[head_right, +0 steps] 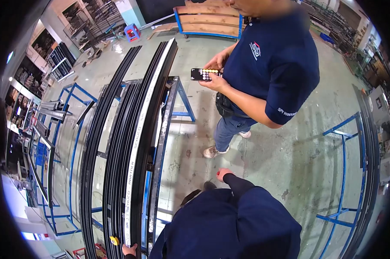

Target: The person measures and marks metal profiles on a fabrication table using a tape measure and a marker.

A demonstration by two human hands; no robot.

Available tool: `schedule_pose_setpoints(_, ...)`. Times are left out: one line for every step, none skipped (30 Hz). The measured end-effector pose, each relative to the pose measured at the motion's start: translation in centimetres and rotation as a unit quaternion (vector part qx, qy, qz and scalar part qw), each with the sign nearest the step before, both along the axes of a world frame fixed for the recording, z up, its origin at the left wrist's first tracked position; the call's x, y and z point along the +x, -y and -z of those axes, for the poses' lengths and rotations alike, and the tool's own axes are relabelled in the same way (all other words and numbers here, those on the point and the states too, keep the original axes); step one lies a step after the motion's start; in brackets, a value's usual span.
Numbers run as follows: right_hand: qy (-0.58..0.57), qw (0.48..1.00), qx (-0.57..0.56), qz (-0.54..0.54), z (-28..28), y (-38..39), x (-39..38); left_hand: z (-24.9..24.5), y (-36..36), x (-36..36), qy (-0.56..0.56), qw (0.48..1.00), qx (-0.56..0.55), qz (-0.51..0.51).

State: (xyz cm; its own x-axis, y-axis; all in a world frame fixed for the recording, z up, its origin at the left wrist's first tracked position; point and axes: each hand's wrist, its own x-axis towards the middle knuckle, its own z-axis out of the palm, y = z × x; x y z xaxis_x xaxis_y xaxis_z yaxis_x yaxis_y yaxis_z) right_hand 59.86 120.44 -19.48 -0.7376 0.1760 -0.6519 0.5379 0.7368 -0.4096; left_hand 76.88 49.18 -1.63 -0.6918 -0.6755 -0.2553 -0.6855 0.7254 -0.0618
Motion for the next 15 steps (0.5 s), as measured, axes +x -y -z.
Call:
schedule_pose_setpoints(-0.007, 1.000, -0.008, -0.006, 0.2, -0.2, -0.1, -0.4, -0.5, 0.3, -0.019, 1.000, 0.006, 0.011)
schedule_pose_setpoints(-0.012, 1.000, -0.017, -0.015, 0.6, -0.2, -0.2, -0.7, -0.9, 0.5, -0.038, 0.999, 0.011, 0.020)
schedule_pose_setpoints(-0.016, 0.999, -0.015, -0.023, 1.0, 0.0, -0.4, -0.9, -1.0, 0.5, -0.024, 0.999, 0.029, 0.014)
schedule_pose_setpoints(-0.019, 0.999, -0.017, -0.039, 0.9, 0.3, -0.6, -1.5, -1.3, 0.3, -0.012, 0.999, 0.047, 0.007)
schedule_pose_setpoints(-0.024, 0.998, -0.019, -0.055, 0.7, 0.9, -1.0, -1.5, -1.2, 0.3, -0.007, 0.998, 0.059, 0.005)
schedule_pose_setpoints(-0.029, 0.997, -0.022, -0.070, 0.2, 1.6, -1.3, -1.5, -1.1, 0.3, -0.004, 0.998, 0.070, 0.003)
schedule_pose_setpoints(-0.077, 0.993, -0.032, -0.085, -0.2, 2.8, -1.4, -1.1, -0.8, 0.4, -0.003, 0.998, 0.057, 0.002)
schedule_pose_setpoints(-0.083, 0.988, -0.079, -0.105, -1.0, 4.1, -1.7, -0.8, -0.7, 0.6, -0.002, 0.999, 0.045, 0.002)
schedule_pose_setpoints(-0.088, 0.981, -0.125, -0.123, -1.9, 5.3, -2.1, -0.6, -0.6, 1.0, -0.013, 0.999, 0.040, 0.002)
schedule_pose_setpoints(-0.093, 0.971, -0.170, -0.140, -3.4, 7.0, -2.6, -0.6, -0.6, 0.9, 0.004, 0.999, 0.037, -0.007)
schedule_pose_setpoints(-0.126, 0.958, -0.197, -0.166, -5.0, 9.1, -2.9, -0.7, -0.8, 0.9, 0.002, 0.999, 0.038, -0.007)
schedule_pose_setpoints(-0.158, 0.943, -0.223, -0.189, -6.7, 11.6, -3.1, -0.9, -1.0, 0.8, -0.002, 0.999, 0.039, -0.006)
schedule_pose_setpoints(-0.192, 0.931, -0.244, -0.190, -8.7, 14.1, -3.3, -1.9, -2.1, 0.6, -0.010, 1.000, 0.027, 0.001)
schedule_pose_setpoints(-0.226, 0.919, -0.263, -0.190, -10.7, 16.7, -3.4, -2.6, -2.9, 0.4, -0.018, 1.000, 0.017, 0.008)
schedule_pose_setpoints(-0.236, 0.909, -0.260, -0.223, -13.3, 19.0, -3.6, -2.6, -2.9, 0.5, -0.029, 0.999, 0.012, 0.020)
